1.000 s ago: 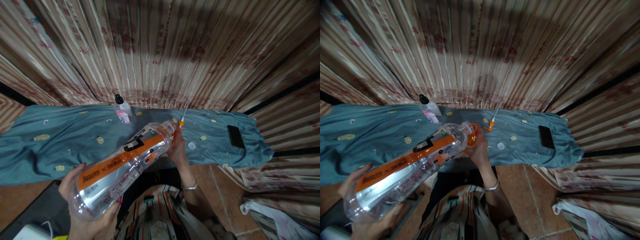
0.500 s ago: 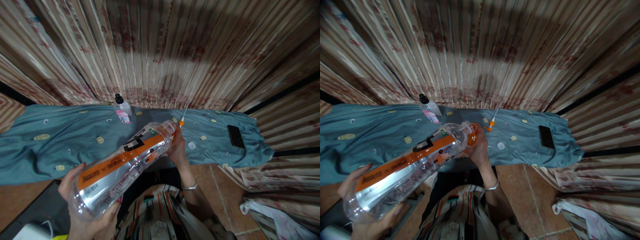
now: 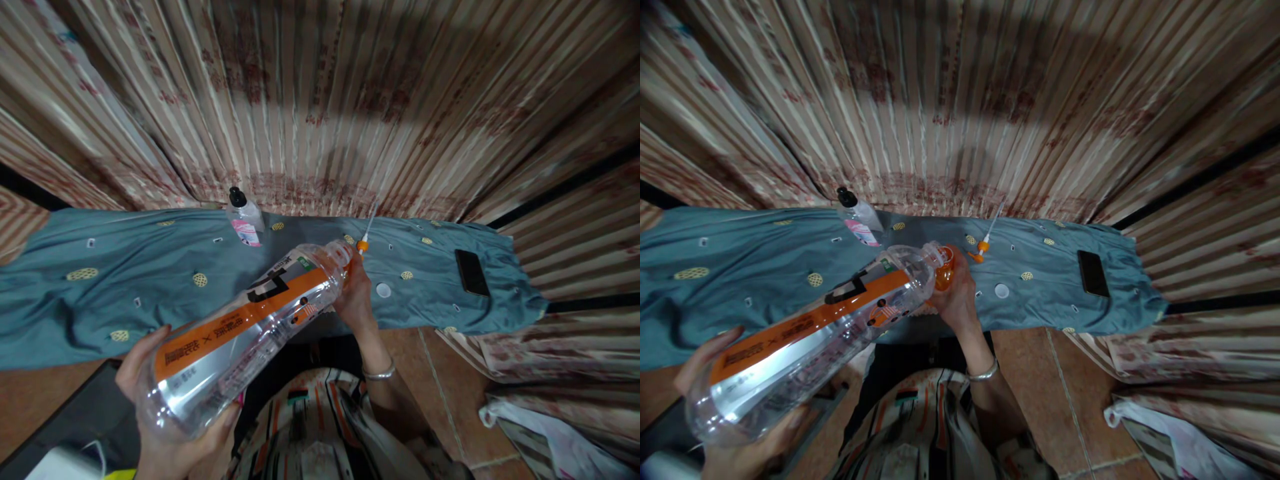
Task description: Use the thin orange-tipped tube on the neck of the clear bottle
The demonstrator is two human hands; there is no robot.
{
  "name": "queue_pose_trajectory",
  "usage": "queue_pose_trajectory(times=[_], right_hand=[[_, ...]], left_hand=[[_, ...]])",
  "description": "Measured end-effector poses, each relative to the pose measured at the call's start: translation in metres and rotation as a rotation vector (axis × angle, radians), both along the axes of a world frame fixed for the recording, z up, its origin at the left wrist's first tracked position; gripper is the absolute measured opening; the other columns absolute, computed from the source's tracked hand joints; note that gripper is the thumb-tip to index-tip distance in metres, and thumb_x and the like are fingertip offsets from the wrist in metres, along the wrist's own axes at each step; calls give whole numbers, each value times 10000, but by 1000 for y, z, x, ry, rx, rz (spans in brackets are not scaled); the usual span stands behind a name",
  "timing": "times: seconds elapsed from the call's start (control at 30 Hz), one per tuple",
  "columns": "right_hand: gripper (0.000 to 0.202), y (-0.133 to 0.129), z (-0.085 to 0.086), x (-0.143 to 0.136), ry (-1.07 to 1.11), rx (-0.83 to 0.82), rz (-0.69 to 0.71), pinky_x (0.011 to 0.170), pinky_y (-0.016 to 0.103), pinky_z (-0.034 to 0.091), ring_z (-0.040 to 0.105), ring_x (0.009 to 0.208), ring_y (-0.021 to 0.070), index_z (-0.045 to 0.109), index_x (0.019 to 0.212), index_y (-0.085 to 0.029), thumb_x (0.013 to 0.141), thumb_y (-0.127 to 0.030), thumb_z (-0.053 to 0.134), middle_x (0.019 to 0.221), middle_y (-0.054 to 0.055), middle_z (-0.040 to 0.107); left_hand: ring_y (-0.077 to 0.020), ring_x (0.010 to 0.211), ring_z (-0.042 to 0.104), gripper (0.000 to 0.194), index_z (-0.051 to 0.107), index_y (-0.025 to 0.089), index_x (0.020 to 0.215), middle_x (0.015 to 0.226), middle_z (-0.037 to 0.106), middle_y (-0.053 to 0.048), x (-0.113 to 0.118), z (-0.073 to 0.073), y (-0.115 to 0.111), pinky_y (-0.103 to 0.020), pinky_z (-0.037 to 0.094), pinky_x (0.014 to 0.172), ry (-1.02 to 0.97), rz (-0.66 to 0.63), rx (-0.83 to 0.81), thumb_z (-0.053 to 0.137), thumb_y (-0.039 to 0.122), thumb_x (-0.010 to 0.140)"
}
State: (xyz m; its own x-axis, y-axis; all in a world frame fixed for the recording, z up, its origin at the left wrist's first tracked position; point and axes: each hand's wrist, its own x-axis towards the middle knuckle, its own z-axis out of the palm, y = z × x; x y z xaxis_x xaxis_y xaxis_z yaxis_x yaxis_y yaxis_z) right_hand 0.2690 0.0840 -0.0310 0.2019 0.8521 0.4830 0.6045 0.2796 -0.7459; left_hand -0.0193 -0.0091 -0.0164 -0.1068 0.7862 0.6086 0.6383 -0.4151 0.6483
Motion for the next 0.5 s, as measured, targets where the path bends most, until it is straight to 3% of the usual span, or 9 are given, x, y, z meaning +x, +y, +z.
queue_pose_trajectory(times=[0.2,0.5], right_hand=[[567,0,-1,0,-9,31,3,1016,483,562,682,1163,307,479,1381,-158,878,-354,654,1267,177,673],[572,0,0,0,-15,24,6,957,451,591,704,1120,299,478,1375,-143,874,-356,654,1241,183,683]], left_hand=[[-407,1235,522,1027,507,301,1402,1397,504,-111,0,0,0,-609,409,1082,-4,-27,18,880,496,465],[-306,1222,528,1069,436,290,1483,1455,492,-61,6,11,3,-432,390,1088,30,-81,84,882,433,522]])
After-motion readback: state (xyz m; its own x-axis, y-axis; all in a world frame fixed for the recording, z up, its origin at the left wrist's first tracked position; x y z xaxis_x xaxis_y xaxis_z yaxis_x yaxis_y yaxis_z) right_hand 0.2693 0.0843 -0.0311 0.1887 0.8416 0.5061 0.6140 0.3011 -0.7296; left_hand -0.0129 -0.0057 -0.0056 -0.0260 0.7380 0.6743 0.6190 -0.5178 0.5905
